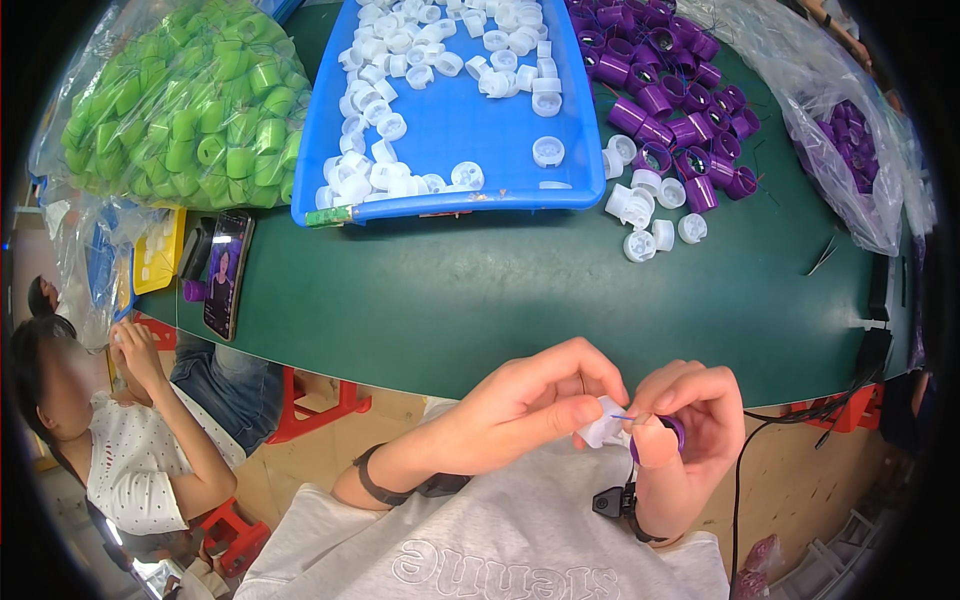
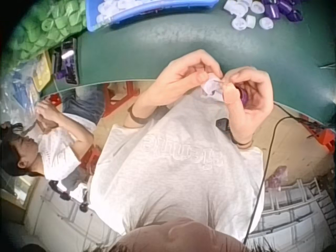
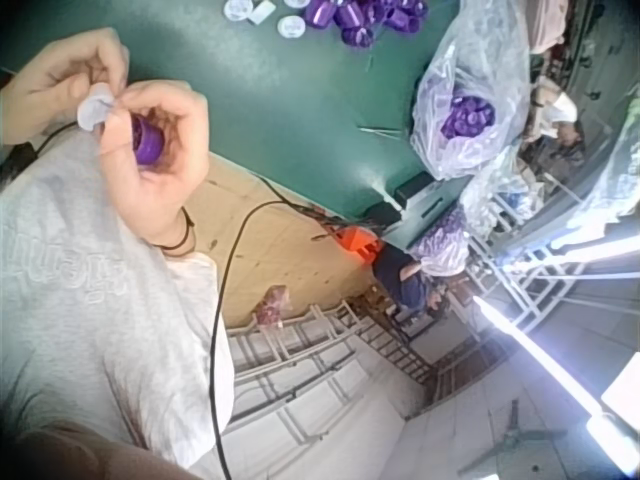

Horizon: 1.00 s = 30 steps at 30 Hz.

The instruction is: Assembling small white and purple plastic cap components at a workshop table.

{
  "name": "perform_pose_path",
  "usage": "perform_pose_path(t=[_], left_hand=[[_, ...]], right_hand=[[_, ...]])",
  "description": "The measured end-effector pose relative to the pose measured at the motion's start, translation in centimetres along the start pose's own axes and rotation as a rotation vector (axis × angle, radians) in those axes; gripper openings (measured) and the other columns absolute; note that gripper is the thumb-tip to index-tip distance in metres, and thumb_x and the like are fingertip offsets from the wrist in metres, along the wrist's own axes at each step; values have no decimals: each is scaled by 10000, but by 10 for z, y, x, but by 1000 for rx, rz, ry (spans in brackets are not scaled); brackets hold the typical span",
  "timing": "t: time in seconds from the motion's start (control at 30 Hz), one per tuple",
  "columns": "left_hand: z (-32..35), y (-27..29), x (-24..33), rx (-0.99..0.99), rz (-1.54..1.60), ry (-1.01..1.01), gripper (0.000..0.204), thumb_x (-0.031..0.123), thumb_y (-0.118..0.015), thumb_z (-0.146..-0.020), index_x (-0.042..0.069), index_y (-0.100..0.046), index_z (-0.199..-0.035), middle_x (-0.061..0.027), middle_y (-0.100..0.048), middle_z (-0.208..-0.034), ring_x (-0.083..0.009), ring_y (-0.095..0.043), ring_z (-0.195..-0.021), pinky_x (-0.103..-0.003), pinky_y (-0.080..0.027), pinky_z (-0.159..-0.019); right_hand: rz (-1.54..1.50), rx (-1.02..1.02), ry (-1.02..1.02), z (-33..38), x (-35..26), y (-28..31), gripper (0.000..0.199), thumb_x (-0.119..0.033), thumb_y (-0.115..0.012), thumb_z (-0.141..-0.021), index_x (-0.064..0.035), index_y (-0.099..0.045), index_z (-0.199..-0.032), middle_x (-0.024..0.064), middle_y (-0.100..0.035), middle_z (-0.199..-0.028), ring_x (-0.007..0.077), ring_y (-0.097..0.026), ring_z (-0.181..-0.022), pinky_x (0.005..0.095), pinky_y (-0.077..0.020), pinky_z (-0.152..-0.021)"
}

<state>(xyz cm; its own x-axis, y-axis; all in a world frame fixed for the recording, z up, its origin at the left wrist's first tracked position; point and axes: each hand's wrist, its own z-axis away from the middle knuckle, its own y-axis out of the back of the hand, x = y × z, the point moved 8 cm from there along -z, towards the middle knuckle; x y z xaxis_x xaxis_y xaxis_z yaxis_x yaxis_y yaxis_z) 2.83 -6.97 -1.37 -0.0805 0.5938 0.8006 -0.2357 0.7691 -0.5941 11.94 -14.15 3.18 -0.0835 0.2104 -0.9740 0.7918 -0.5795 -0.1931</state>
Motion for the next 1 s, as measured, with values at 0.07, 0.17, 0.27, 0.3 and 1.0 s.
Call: perform_pose_path(t=[0.07,0.17,0.27,0.3,1.0], left_hand=[[0,1,0,-2,-55,7,306,249,-477,-952,-23,-484,-1092,-84,-520,-1007,-132,-528,-895,-278,-429,-771],[1,1,1,3,-99,19,299,241,-456,-960,-26,-488,-1090,-87,-524,-1008,-133,-530,-898,-279,-429,-774],[0,2,2,0,-104,12,293,231,-448,-963,-31,-491,-1088,-89,-524,-1006,-134,-530,-895,-278,-428,-774],[-1,2,2,-1,-104,12,293,231,-448,-963,-31,-491,-1088,-89,-524,-1006,-134,-530,-895,-278,-428,-774],[-1,4,1,56,-11,28,269,180,-531,-925,-29,-497,-1090,-84,-525,-1006,-133,-534,-920,-279,-438,-781]], right_hand=[[-49,-3,-16,0,2,0,166,85,-579,-770,23,-488,-894,123,-576,-796,113,-565,-692,207,-449,-609],[-74,-17,-47,-1,3,-1,162,64,-589,-779,25,-486,-898,124,-574,-798,117,-566,-700,217,-457,-618],[-94,-23,-60,-1,5,-1,162,39,-598,-790,27,-482,-902,125,-573,-800,122,-568,-711,227,-465,-634],[-94,-22,-60,-1,4,-1,162,39,-598,-790,27,-482,-902,125,-573,-800,122,-568,-711,227,-465,-634],[-4,19,-74,0,2,1,166,51,-620,-777,16,-493,-878,127,-590,-817,119,-569,-715,226,-455,-627]])
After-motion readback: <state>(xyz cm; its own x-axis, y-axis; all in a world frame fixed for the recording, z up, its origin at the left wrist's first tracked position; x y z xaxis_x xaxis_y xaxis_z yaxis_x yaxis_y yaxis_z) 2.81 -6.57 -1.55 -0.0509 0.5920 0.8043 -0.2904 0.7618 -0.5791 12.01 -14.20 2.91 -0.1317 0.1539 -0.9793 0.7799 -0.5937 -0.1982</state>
